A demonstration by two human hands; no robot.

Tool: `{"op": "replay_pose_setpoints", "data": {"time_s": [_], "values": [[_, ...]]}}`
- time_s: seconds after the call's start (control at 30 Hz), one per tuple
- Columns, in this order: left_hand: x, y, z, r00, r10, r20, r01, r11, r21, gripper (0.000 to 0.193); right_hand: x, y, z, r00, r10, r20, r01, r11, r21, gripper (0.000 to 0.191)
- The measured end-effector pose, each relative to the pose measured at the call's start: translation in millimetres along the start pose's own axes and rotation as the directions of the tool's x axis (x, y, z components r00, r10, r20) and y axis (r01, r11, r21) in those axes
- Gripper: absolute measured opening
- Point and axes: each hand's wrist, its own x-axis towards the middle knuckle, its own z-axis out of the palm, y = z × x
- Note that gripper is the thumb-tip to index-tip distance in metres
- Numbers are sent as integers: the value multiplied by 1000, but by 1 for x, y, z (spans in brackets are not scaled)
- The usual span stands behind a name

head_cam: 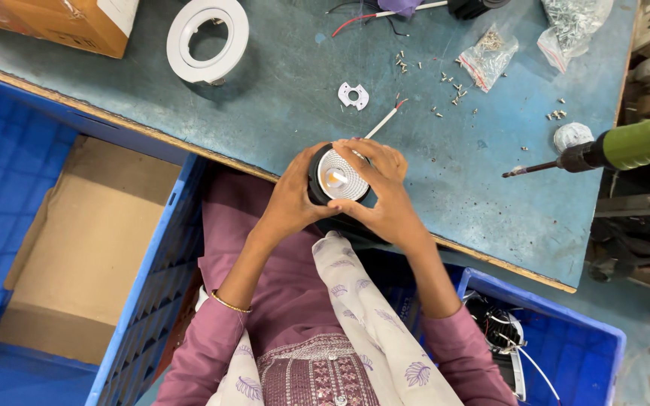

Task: The person uses a green electric screwdriver to drive screws and fasten a black heat sink to a round lamp housing, then places an LED module into the housing and seats it by hand. They pick up small screws from the table, wipe the housing and LED with a purple cloth, and press a white reflector onto the assembled fixture.

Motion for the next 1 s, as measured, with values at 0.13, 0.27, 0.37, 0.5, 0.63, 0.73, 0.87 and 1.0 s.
{"op": "replay_pose_setpoints", "data": {"time_s": [0.13,0.27,0.37,0.5,0.63,0.73,0.87,1.0], "values": [[1,2,-1,1000,-10,14,10,1000,-8,97,2,9,-7,985,-19,171,15,1000,25,78],[2,5,-2,999,-52,15,53,998,-39,99,10,12,-18,954,-126,270,98,989,114,78],[1,6,-1,999,-47,-2,47,998,-31,98,19,13,-31,923,-175,342,140,982,125,77],[1,4,-2,998,-58,8,58,998,-21,100,18,4,-31,919,-160,359,151,987,53,76],[2,0,-3,1000,1,25,-1,1000,2,99,3,-17,-16,981,-37,191,65,987,-144,71],[1,-8,-4,998,9,63,-7,1000,-19,99,4,-23,-18,989,-86,121,107,978,-180,71],[-1,-18,-2,996,3,89,-4,1000,7,100,33,-15,-31,930,-308,199,354,894,-275,72],[-1,-25,-4,994,77,79,-77,997,-4,95,57,-11,-27,840,-443,313,535,771,-345,59]]}}
